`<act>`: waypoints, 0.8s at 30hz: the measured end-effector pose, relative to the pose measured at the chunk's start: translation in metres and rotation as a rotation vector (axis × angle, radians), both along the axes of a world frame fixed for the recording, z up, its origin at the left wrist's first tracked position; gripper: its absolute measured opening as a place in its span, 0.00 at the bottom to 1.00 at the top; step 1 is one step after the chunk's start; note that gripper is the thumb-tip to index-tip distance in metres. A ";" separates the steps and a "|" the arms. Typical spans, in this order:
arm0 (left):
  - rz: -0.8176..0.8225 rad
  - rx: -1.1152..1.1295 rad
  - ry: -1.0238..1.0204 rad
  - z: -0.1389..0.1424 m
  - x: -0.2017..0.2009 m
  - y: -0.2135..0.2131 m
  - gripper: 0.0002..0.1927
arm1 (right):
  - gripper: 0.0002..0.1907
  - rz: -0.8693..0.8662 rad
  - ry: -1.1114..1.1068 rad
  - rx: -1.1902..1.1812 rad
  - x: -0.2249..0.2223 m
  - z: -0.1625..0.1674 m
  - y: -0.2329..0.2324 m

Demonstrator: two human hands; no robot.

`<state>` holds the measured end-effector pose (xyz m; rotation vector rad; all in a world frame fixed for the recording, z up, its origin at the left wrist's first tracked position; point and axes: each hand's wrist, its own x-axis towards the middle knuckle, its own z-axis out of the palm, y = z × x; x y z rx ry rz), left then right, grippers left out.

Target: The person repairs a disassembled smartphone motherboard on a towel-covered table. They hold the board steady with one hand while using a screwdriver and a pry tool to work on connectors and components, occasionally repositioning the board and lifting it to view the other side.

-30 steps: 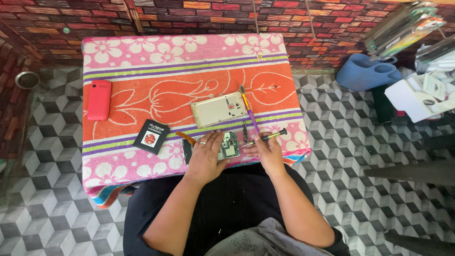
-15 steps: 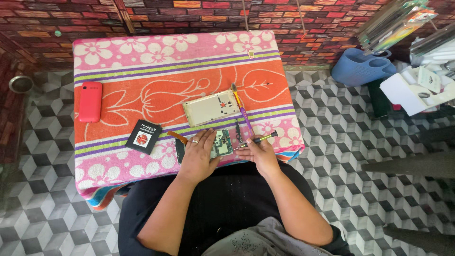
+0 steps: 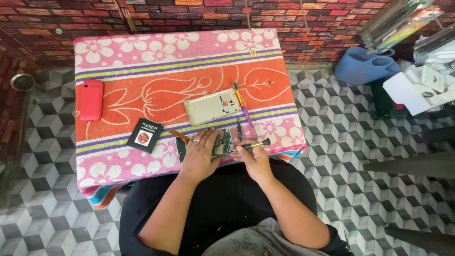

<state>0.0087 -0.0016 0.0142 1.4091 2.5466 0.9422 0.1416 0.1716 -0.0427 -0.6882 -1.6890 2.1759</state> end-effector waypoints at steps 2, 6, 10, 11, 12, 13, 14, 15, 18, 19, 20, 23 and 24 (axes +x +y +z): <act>-0.002 0.006 -0.006 0.000 0.000 0.000 0.42 | 0.11 0.003 0.005 0.043 -0.001 -0.002 -0.003; -0.008 0.053 -0.003 -0.001 0.000 0.000 0.42 | 0.11 0.015 -0.003 0.044 -0.005 0.002 0.004; 0.000 0.056 0.046 -0.006 0.000 0.000 0.35 | 0.11 0.012 -0.043 0.074 -0.007 0.008 0.009; 0.000 0.084 0.042 -0.007 0.000 -0.001 0.33 | 0.11 0.014 -0.040 0.069 -0.007 0.009 0.010; -0.002 0.113 0.039 -0.007 0.000 -0.001 0.32 | 0.11 0.015 -0.038 0.064 -0.007 0.010 0.011; -0.004 0.142 0.034 -0.008 -0.001 -0.002 0.30 | 0.11 0.016 -0.035 0.058 -0.007 0.010 0.012; 0.012 0.192 0.033 -0.009 -0.001 -0.002 0.26 | 0.11 -0.002 -0.012 0.042 -0.007 0.010 0.014; 0.029 0.241 0.032 -0.010 -0.002 -0.001 0.23 | 0.11 -0.019 0.011 0.025 -0.008 0.010 0.017; 0.101 0.336 0.017 -0.013 -0.003 -0.002 0.16 | 0.11 -0.087 0.017 -0.007 -0.009 0.011 0.026; 0.127 0.360 0.010 -0.014 -0.003 -0.002 0.15 | 0.10 -0.112 0.010 -0.013 -0.010 0.012 0.028; 0.170 0.400 -0.045 -0.016 -0.004 -0.001 0.14 | 0.10 -0.122 0.018 -0.010 -0.011 0.012 0.029; 0.301 0.519 -0.355 -0.027 -0.002 -0.001 0.13 | 0.10 -0.146 0.033 -0.010 -0.015 0.013 0.031; 0.346 0.556 -0.555 -0.032 -0.004 0.001 0.13 | 0.10 -0.150 0.031 -0.016 -0.016 0.014 0.031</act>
